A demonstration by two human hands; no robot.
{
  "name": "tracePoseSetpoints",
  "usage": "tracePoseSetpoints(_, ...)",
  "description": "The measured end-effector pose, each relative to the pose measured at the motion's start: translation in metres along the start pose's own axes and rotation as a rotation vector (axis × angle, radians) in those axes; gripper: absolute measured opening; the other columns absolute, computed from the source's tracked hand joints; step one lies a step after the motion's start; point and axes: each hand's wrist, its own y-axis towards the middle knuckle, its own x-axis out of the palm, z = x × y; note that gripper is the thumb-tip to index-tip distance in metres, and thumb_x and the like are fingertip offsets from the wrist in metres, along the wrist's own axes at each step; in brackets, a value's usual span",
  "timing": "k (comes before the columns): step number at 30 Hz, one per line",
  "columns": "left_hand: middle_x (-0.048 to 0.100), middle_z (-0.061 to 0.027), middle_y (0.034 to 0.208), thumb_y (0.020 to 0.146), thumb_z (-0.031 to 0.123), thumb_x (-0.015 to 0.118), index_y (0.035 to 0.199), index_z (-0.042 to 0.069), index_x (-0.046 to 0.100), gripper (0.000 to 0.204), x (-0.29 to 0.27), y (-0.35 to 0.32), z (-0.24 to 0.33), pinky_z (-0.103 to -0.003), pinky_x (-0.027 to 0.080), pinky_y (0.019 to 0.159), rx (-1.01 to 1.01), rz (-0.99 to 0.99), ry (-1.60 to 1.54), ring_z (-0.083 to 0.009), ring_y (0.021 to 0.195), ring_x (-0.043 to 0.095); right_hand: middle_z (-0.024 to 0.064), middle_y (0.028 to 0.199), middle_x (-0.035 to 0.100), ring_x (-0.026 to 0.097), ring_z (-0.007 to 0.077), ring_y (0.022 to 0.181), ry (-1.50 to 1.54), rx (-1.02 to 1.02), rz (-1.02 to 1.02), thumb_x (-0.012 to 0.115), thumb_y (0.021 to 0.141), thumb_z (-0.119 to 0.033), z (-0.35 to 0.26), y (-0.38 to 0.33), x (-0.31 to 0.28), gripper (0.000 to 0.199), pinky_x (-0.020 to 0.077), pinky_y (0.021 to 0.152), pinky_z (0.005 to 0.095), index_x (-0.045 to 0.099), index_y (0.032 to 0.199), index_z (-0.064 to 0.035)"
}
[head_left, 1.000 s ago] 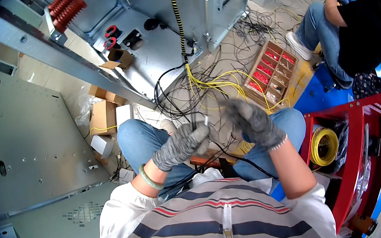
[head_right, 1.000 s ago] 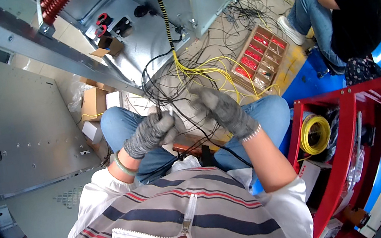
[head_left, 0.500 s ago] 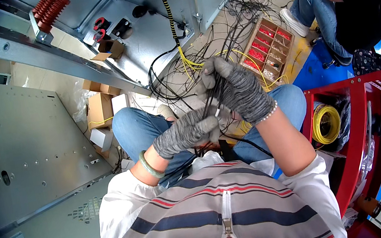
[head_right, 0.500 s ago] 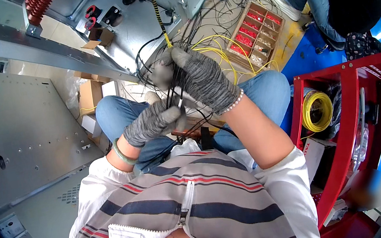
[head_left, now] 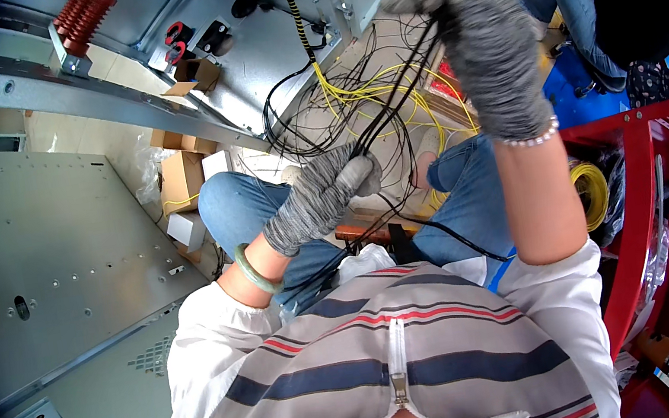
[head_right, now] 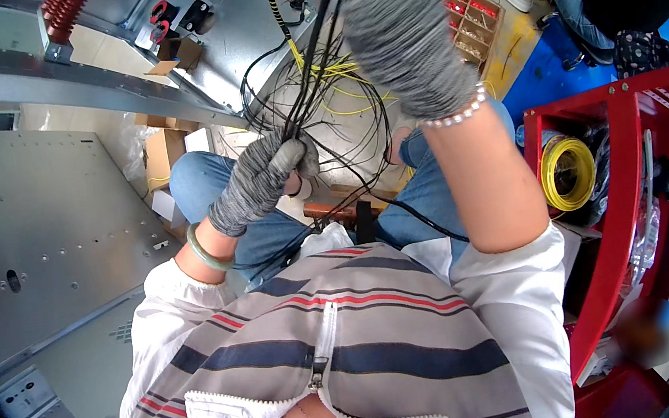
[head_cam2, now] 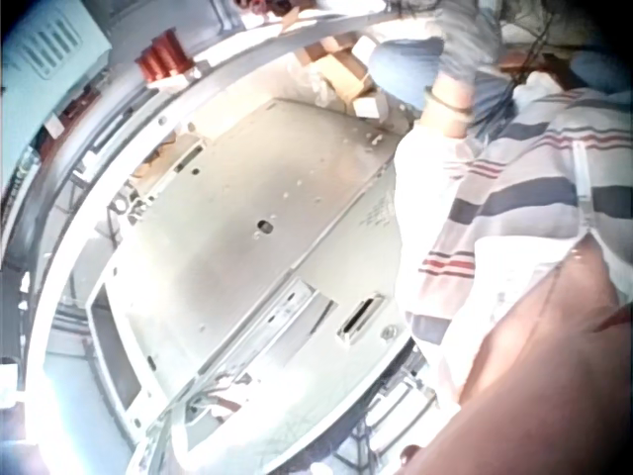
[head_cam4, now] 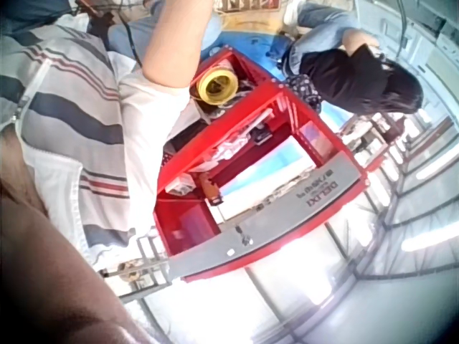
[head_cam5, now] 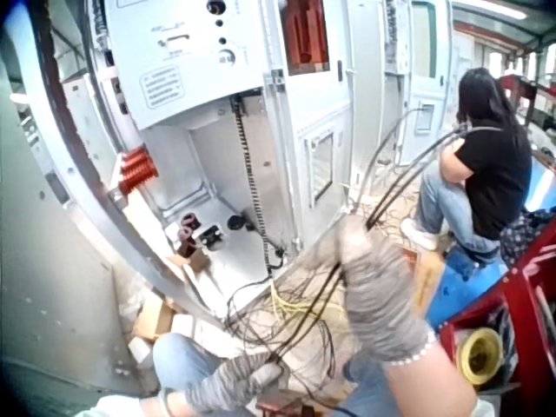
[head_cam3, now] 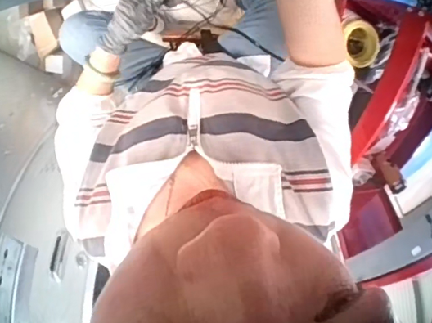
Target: The person sits on the floor and organizes a bundle of black and yellow wires. They use a handheld tool to strip or cut wire ends, then separate and align the wires by hand.
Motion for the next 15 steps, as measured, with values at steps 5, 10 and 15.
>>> tracePoseSetpoints(5,0.056,-0.0056,0.073,0.09,0.022,0.041,0.088,0.0,0.054,0.025,0.004,-0.003,-0.021,-0.025,0.043,0.07,0.107,0.144,-0.048,-0.0123,0.072,0.053,0.0036,0.066,0.049,0.051,0.0176,0.065,0.229,-0.179,0.24,0.045,0.089,-0.025,-0.032,0.007,-0.01,0.027,0.0432,0.069,0.0344,0.049,0.072,-0.0053)
tracePoseSetpoints(10,0.053,-0.0035,0.069,0.089,0.021,0.042,0.09,0.001,0.054,0.024,-0.026,-0.022,0.004,-0.024,0.042,0.062,0.01,0.22,0.179,-0.0108,0.065,0.051,0.0027,0.07,0.047,0.05,0.0212,0.079,0.555,-0.131,0.065,0.037,0.091,-0.023,-0.038,0.006,-0.079,0.027,0.0336,0.095,0.0507,0.047,0.074,-0.0056)
tracePoseSetpoints(15,0.053,-0.0044,0.065,0.089,0.02,0.043,0.087,0.0,0.054,0.023,-0.047,-0.038,0.003,-0.025,0.043,0.061,0.037,0.233,0.361,-0.0122,0.062,0.052,0.0088,0.07,0.046,0.049,0.023,0.072,0.865,-0.109,0.135,0.028,0.093,-0.023,-0.06,0.008,-0.138,0.034,0.037,0.09,0.0465,0.044,0.071,-0.0039)
